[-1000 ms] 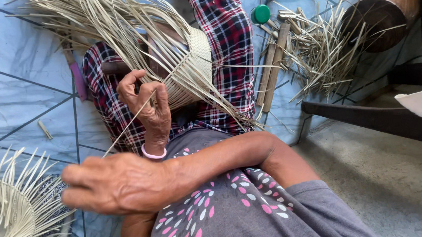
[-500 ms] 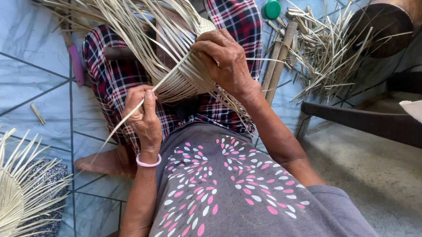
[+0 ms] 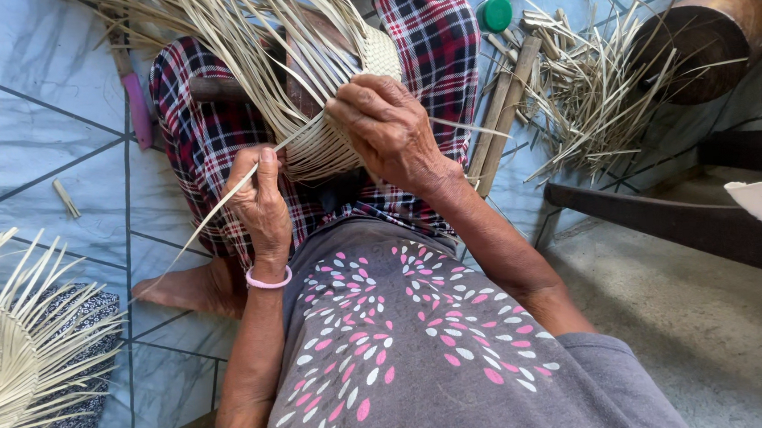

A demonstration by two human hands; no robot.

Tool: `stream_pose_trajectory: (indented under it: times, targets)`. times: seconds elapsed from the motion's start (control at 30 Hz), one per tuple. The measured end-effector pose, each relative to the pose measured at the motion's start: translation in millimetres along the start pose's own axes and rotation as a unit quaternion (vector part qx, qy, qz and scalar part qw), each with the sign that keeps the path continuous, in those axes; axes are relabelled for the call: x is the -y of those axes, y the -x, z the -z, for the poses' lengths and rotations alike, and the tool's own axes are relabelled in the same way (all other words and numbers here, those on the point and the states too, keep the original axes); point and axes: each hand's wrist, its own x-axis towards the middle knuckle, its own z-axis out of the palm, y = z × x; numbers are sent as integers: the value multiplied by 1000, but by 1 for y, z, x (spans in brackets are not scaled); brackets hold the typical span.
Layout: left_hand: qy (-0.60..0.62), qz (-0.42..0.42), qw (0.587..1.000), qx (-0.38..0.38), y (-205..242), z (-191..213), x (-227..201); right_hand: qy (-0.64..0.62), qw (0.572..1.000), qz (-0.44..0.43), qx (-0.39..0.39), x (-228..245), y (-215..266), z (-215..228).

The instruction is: The person weaves dried plant fibers into a hat shape by hand, tucking individual strands into the existing weave and using a small wooden tool to tighten the structure.

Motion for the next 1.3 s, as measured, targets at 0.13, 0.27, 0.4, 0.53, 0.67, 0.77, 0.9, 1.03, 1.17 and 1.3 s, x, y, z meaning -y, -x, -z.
stream_pose_trajectory:
  times: [0.13,0.27,0.4,0.53,0.67,0.77,0.9,1.03,1.17,1.3]
  targets:
    - [-8,-17,1000,4,-1,0,-6,10,1000,13,-10,-1,13,-10]
    - [-10,-21,1000,7,-1,-1,-10,35,998,51,-15,1,17,-18]
    - [-12,-30,999,10,-2,-1,-9,55,995,78,-11,0,24,-23]
    - [-21,-34,999,15,0,-2,2,58,994,86,-24,8,17,-23]
    - [-5,-24,1000,16,0,-4,3,96,993,43,-53,18,10,-38]
    - [-11,-28,1000,8,-2,-6,1,118,990,-4,-79,22,6,-52]
    - [-18,11,1000,-2,-1,-8,-4,80,990,-90,-70,18,11,-60]
    - [-33,14,999,-25,0,-10,8,51,991,-103,-69,17,14,-62]
    - [-44,21,999,-5,-5,-8,37,57,988,-123,-74,19,14,-64]
    - [-108,6,988,114,-24,22,49,88,984,-139,-76,14,22,-71]
